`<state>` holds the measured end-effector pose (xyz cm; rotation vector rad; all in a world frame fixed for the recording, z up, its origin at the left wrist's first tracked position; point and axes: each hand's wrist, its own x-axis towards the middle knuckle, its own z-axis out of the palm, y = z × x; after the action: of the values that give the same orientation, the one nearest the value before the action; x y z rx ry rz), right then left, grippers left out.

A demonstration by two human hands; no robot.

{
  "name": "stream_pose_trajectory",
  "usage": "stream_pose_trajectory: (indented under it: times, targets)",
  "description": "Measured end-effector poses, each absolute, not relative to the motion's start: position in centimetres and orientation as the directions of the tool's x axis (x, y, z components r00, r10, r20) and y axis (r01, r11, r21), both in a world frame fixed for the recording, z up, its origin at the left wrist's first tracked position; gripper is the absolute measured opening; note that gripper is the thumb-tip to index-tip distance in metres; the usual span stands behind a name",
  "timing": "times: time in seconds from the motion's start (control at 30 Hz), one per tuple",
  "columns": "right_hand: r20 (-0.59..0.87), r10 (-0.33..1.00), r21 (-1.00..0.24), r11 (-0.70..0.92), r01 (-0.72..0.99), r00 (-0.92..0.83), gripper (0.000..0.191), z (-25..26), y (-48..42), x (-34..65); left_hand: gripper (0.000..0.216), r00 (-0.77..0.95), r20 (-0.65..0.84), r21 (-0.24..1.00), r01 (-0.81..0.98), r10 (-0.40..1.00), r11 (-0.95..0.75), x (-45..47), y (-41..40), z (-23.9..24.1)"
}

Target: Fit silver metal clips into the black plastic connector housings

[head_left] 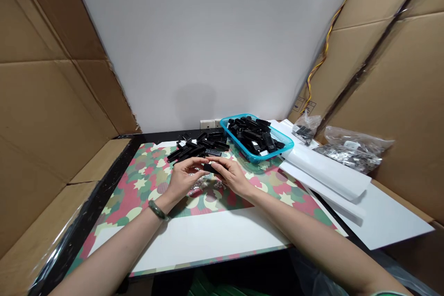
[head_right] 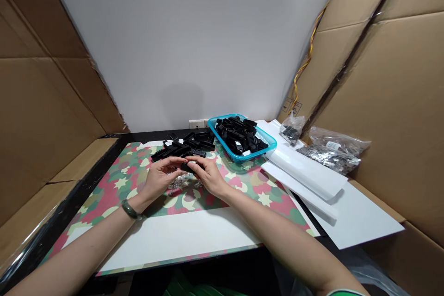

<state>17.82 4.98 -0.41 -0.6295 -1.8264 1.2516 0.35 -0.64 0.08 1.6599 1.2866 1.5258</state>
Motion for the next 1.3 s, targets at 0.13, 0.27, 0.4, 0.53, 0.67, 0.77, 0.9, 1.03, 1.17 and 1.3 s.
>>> stream_pose_trajectory:
  times: [0.13, 0.27, 0.4, 0.53, 0.67, 0.77, 0.9, 1.03, 1.17, 1.3]
  targets:
    - [0.314, 0.785, -0.942, 0.328, -0.071, -0.534, 0.044, -0.4, 4.8, 17.8, 0.016, -0.100, 0.480, 0.855, 0.278, 0.872, -0.439, 0.3, -0.7, 0.3]
    - [0.243, 0.796, -0.970, 0.212, -0.122, -0.554, 0.047, -0.1, 4.3, 17.6, 0.013, -0.105, 0.481, 0.854, 0.281, 0.870, -0.438, 0.3, -0.8, 0.4]
    - [0.229, 0.814, -0.973, 0.206, -0.104, -0.534, 0.044, -0.2, 4.2, 17.5, 0.016, -0.116, 0.416, 0.891, 0.250, 0.902, -0.379, 0.5, -0.8, 0.4]
    - [0.469, 0.758, -0.850, 0.527, 0.002, -0.454, 0.036, -0.6, 4.7, 17.9, 0.031, -0.081, 0.321, 0.946, 0.081, 0.944, -0.315, 0.6, -0.6, 0.5]
    - [0.646, 0.588, -0.610, 0.781, 0.134, -0.486, 0.035, -0.8, 5.3, 18.5, 0.042, -0.099, 0.240, 0.970, -0.006, 0.966, -0.242, 0.6, -0.5, 0.6]
    - [0.671, 0.536, -0.532, 0.829, 0.169, -0.512, 0.032, -0.9, 5.4, 18.8, 0.042, -0.104, 0.173, 0.984, -0.015, 0.979, -0.176, 0.4, -0.5, 0.8]
    - [0.690, 0.467, -0.463, 0.872, 0.159, -0.553, 0.031, -0.8, 5.2, 18.9, 0.038, -0.044, 0.076, 0.997, -0.020, 0.996, -0.077, 0.0, -0.3, 1.0]
    - [0.732, 0.342, -0.295, 0.939, 0.178, -0.590, 0.028, -0.4, 5.0, 18.8, 0.037, -0.010, 0.078, 0.996, -0.044, 0.997, -0.078, -0.6, -0.1, 0.9]
    - [0.813, 0.240, -0.147, 0.966, 0.213, -0.530, 0.025, 0.4, 4.5, 18.7, 0.036, 0.017, 0.110, 0.992, -0.056, 0.994, -0.109, -0.9, -0.1, 0.9]
    - [0.855, 0.151, -0.054, 0.977, 0.205, -0.496, 0.025, 0.7, 3.9, 18.7, 0.039, 0.038, 0.118, 0.990, -0.081, 0.992, -0.115, -0.7, -0.2, 1.3]
